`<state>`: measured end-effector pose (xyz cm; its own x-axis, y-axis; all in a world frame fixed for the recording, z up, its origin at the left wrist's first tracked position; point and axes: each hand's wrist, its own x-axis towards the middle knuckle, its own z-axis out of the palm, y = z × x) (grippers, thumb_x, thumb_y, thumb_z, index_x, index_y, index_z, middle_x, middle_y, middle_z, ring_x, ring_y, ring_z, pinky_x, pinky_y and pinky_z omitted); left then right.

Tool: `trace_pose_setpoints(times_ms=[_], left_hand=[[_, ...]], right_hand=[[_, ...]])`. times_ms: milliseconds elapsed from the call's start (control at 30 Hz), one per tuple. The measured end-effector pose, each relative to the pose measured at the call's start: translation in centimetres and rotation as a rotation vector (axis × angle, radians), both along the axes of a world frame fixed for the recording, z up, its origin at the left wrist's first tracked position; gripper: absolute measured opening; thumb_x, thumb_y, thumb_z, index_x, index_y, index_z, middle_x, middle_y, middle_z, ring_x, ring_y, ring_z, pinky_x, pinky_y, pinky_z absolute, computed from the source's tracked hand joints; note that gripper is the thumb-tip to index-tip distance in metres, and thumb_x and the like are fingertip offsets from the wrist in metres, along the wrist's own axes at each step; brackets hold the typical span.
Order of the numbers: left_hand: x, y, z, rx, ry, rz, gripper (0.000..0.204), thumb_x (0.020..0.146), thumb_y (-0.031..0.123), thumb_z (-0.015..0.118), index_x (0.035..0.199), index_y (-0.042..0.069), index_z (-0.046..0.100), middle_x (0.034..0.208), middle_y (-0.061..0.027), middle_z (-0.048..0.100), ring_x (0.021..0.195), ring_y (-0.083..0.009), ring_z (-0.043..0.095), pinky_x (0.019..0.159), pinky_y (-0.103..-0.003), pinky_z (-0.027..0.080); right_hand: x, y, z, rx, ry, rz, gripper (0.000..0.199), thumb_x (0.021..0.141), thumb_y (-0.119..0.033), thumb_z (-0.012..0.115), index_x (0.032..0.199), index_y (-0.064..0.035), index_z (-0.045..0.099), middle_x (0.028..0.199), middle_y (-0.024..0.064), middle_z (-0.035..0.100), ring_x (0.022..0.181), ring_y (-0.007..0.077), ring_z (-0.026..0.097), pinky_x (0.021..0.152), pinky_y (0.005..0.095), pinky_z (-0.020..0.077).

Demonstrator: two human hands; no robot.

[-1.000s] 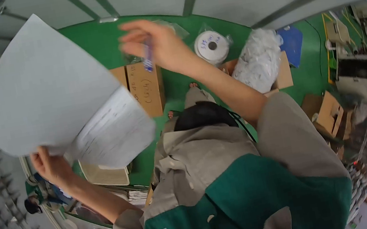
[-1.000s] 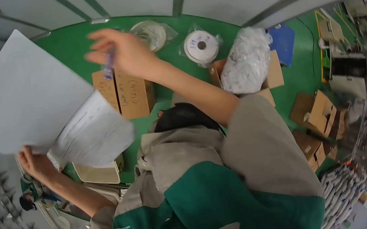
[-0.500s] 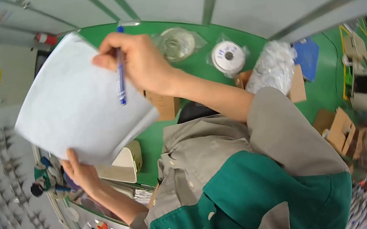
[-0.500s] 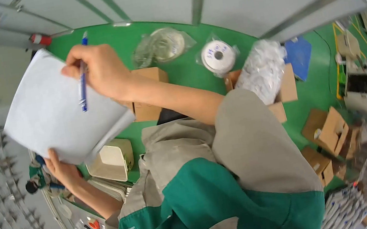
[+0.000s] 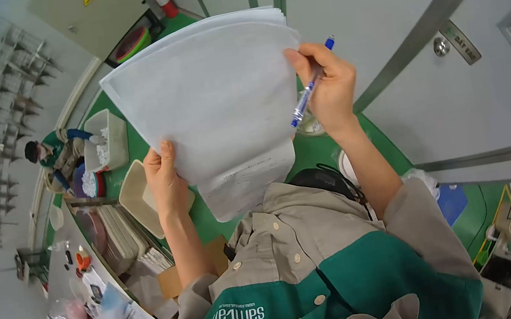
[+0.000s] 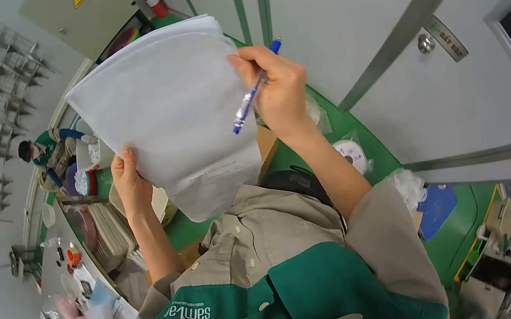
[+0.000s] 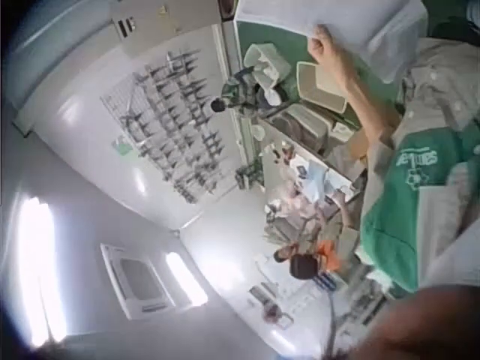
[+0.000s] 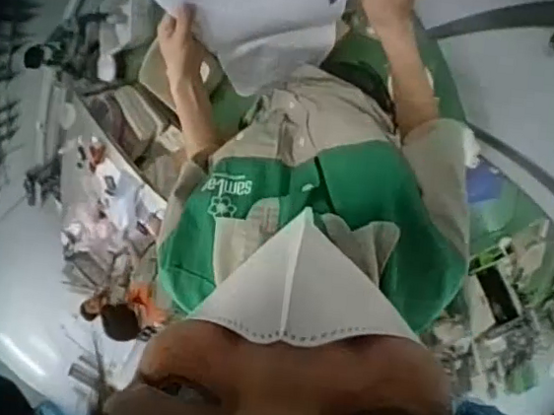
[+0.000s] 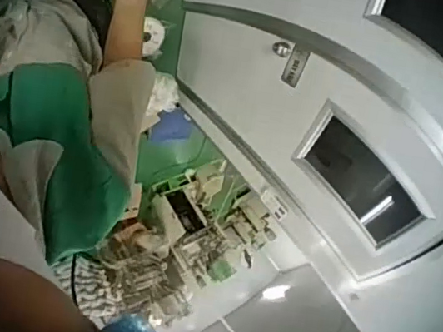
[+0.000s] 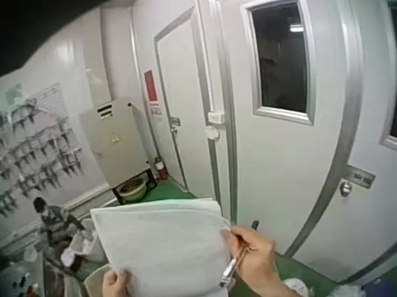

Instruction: Checking production weights written on cardboard boxes and documenting the data in a logbook.

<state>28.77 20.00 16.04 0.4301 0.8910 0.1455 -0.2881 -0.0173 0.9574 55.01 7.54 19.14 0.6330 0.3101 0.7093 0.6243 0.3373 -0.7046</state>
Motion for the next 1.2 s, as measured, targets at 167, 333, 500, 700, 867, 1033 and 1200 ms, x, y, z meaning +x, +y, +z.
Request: trace_pose_setpoints(times_ms=[167,333,500,700,867,1033,1200], left_hand=[[0.5,-0.5,-0.1,-0.084,-0.088,0.006,0.038,0.097,0.038,0.055,0.108,0.004,0.065,0.106,-0.0030,0.066,0.095,-0.0119,0.060,0.085,-0.028,0.049],[0.0,-0.3,0.6,-0.080,-0.139,-0.049,0.042,0.099,0.037,0.051,0.115,0.000,0.062,0.113,-0.0066,0.065,0.101,-0.0149,0.061,0.088,-0.030,0.048],[0.1,-0.4,0.8,-0.100,-0.174,-0.028,0.043,0.100,0.036,0.047,0.118,-0.002,0.059,0.113,-0.0090,0.065,0.101,-0.0170,0.061,0.088,-0.031,0.048],[-0.5,-1.0,1.7,-0.135,-0.135,0.025,0.041,0.097,0.037,0.055,0.113,0.000,0.061,0.104,-0.0062,0.066,0.091,-0.0137,0.061,0.082,-0.029,0.049],[2.1,-1.5,3.9,0.148,-0.095,0.161,0.048,0.098,0.018,0.056,0.141,0.002,0.040,0.112,-0.0063,0.065,0.099,-0.0098,0.060,0.086,-0.025,0.047],[-0.5,1.3,0.6,0.319,0.191,-0.009,0.026,0.096,0.008,0.046,0.113,0.000,0.063,0.101,-0.0086,0.066,0.088,-0.0107,0.059,0.080,-0.025,0.047],[-0.8,0.0,-0.2,-0.063,-0.313,-0.413,0.057,0.096,0.044,0.037,0.119,-0.002,0.060,0.113,-0.0116,0.066,0.102,-0.0188,0.062,0.089,-0.031,0.045]], right_hand=[[0.4,-0.9,-0.2,0.066,-0.339,-0.180,0.020,0.081,0.005,0.069,0.101,0.0016,0.068,0.103,0.0184,0.070,0.075,0.0241,0.070,0.065,0.0276,0.0539],[-0.4,-2.7,-0.9,0.103,-0.408,-0.105,0.024,0.080,0.007,0.066,0.104,0.0030,0.067,0.105,0.0214,0.069,0.088,0.0272,0.071,0.071,0.0268,0.0551],[-0.5,-5.6,-0.8,0.032,-0.125,0.446,0.010,0.084,-0.003,0.070,0.089,0.0036,0.064,0.106,0.0268,0.067,0.096,0.0328,0.068,0.085,0.0383,0.0540],[-0.4,-8.4,-1.9,-0.110,0.016,0.835,0.013,0.080,-0.005,0.073,0.087,-0.0011,0.062,0.094,0.0178,0.072,0.091,0.0276,0.071,0.091,0.0408,0.0534],[1.3,-8.2,-0.6,-0.254,0.015,0.959,0.022,0.071,0.013,0.065,0.091,0.0039,0.071,0.088,0.0126,0.073,0.081,0.0182,0.071,0.072,0.0262,0.0556],[2.4,-7.1,-1.1,-0.312,0.127,0.667,0.014,0.080,0.000,0.073,0.093,0.0024,0.068,0.079,0.0072,0.068,0.071,0.0097,0.063,0.062,0.0217,0.0501],[2.2,-3.6,0.1,-0.326,0.391,0.493,0.021,0.088,-0.018,0.071,0.094,0.0014,0.065,0.071,-0.0024,0.059,0.061,0.0040,0.052,0.054,0.0192,0.0436]])
